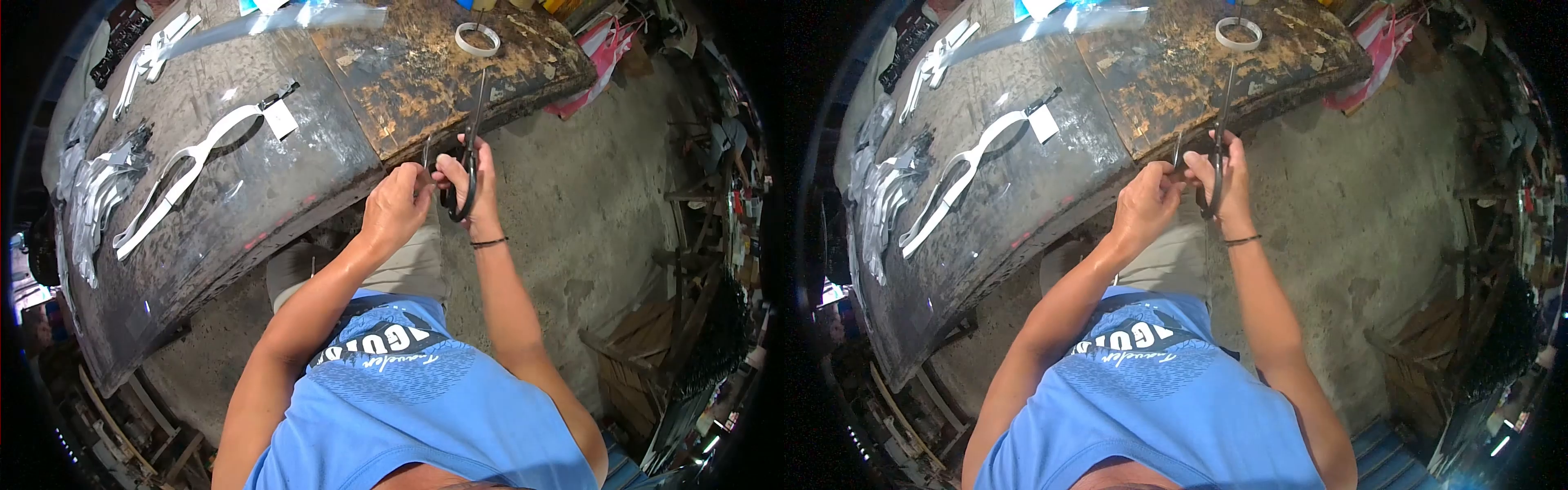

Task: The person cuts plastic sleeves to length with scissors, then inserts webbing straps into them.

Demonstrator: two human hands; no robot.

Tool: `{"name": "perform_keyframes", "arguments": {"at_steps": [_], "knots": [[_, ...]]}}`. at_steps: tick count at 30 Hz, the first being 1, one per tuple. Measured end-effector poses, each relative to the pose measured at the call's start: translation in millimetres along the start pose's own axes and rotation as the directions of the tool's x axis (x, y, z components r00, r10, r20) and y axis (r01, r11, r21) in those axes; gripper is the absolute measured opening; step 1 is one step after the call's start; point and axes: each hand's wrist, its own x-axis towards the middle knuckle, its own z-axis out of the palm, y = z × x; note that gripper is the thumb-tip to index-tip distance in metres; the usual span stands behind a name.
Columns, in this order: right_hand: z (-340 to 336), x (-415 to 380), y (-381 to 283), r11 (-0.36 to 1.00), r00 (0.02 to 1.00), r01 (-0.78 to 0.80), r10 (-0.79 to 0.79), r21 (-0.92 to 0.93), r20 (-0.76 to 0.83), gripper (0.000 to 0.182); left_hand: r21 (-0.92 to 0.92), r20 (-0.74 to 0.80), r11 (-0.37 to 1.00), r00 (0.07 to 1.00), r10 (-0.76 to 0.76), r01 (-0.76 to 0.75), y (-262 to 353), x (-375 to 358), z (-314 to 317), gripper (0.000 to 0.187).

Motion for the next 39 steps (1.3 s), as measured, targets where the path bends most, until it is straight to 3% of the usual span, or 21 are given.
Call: {"name": "perform_keyframes", "arguments": {"at_steps": [3,9,11,12,13,15,16,18,19,20,22,23,25,30,33,36,37,39], "knots": [[12,8,3,0.997,0.998,0.066,-0.067,0.029,0.01,0.065,-0.013,0.016,1.0,1.0,0.013,-0.013,-3,-1,4,0.028],[16,9,2,0.991,0.999,0.037,-0.035,0.129,-0.013,0.061,-0.018,0.015,0.999,0.999,0.029,-0.028,-2,-5,1,0.028],[13,8,-1,0.982,1.0,0.017,-0.016,0.191,-0.006,0.059,-0.167,0.079,0.968,0.981,-0.177,0.188,2,-9,-7,0.028],[11,8,-1,0.982,1.0,0.012,-0.011,0.189,-0.008,0.059,-0.168,0.083,0.967,0.98,-0.182,0.193,-3,-11,-7,0.028],[10,9,0,0.98,1.0,0.013,-0.014,0.199,0.0,0.057,-0.381,0.156,0.855,0.936,-0.315,0.351,-10,-12,-6,0.027],[8,9,1,0.976,1.0,0.013,-0.015,0.217,0.007,0.055,-0.648,0.392,0.475,0.796,-0.462,0.595,-19,-12,-6,0.029],[8,9,2,0.976,1.0,0.008,-0.011,0.216,0.014,0.055,-0.65,0.387,0.473,0.794,-0.468,0.595,-21,-10,-6,0.029],[9,7,1,0.977,1.0,-0.003,0.0,0.214,0.012,0.054,-0.72,0.611,0.083,0.686,-0.394,0.689,-21,-6,-5,0.033],[9,7,1,0.977,1.0,-0.005,0.001,0.215,0.021,0.054,-0.741,0.615,0.038,0.7,-0.364,0.671,-19,-5,-4,0.033],[10,6,3,0.977,1.0,-0.006,0.002,0.214,0.022,0.054,-0.741,0.615,0.037,0.699,-0.365,0.67,-19,-4,-2,0.033],[9,6,5,0.976,0.999,0.02,-0.026,0.215,0.027,0.053,-0.74,0.535,0.24,0.766,-0.356,0.629,-19,-1,3,0.028],[9,6,4,0.976,0.999,0.02,-0.026,0.215,0.025,0.053,-0.739,0.536,0.24,0.766,-0.355,0.629,-18,-1,5,0.028],[10,6,3,0.986,1.0,0.021,-0.024,0.164,0.012,0.053,-0.697,0.463,0.392,0.794,-0.394,0.601,-15,1,6,0.022],[-2,2,12,0.992,0.991,0.128,-0.127,-0.02,0.042,0.054,-0.712,0.379,0.419,0.811,-0.445,0.563,-17,-5,8,0.018],[-39,-10,10,0.977,0.978,0.083,-0.042,-0.196,0.205,0.047,-0.743,0.354,0.381,0.807,-0.473,0.55,-24,-8,8,0.018],[-84,-28,-4,0.933,0.924,-0.003,0.141,-0.36,0.356,0.071,-0.768,0.372,0.325,0.798,-0.475,0.551,-29,-11,9,0.019],[-97,-32,-10,0.933,0.924,-0.006,0.143,-0.361,0.355,0.071,-0.774,0.383,0.306,0.796,-0.469,0.554,-28,-10,9,0.019],[-118,-38,-20,0.832,0.827,-0.061,0.352,-0.551,0.439,0.083,-0.763,0.389,0.316,0.791,-0.473,0.564,-26,-11,9,0.019]]}}
